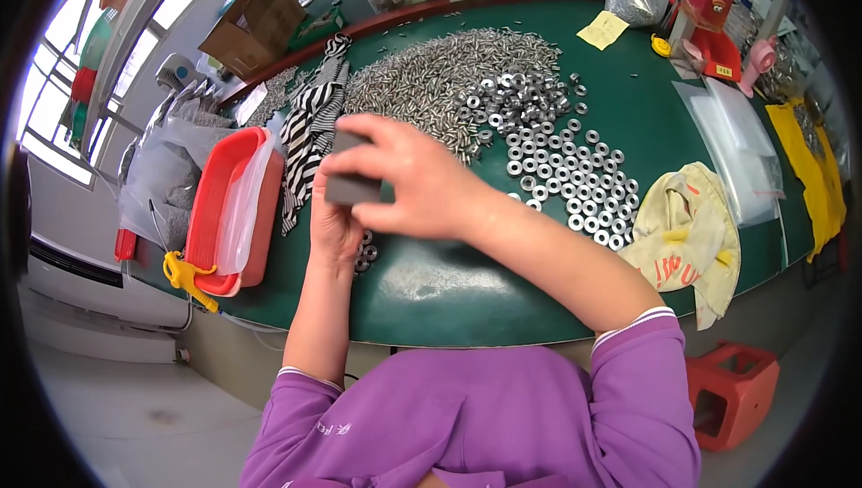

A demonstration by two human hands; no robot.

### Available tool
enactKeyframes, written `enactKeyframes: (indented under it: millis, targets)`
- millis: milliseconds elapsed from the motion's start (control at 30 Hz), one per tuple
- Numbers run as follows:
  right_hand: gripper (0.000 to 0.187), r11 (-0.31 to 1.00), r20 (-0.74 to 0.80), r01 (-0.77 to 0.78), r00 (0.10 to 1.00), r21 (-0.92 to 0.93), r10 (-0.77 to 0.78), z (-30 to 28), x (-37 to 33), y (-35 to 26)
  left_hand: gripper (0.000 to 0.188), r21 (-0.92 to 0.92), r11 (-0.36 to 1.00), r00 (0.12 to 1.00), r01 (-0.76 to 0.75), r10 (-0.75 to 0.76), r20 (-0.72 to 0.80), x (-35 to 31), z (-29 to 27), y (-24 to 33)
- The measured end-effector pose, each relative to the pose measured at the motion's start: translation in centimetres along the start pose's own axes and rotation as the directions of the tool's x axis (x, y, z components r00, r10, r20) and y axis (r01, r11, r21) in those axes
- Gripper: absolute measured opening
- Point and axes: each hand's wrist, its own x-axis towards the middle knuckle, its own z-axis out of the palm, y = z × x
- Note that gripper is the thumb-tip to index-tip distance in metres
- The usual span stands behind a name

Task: Inspecting and sanding metal rings at a workbench.

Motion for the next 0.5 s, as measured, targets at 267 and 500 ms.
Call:
enactKeyframes:
  millis: [267,500]
  targets:
    - [0.050,0.986,-0.161,-0.166,0.974,-0.027,0.160,-2.2,0.2,2.2,0.020,-0.083,0.997,0.994,-0.003,0.012,0.104,-0.1,-0.7,0.0]
    - [0.049,0.991,0.079,0.030,0.996,0.132,-0.040,0.7,-0.3,-0.6,0.022,0.000,0.984,0.972,0.176,-0.173,-0.158,-0.5,1.8,0.4]
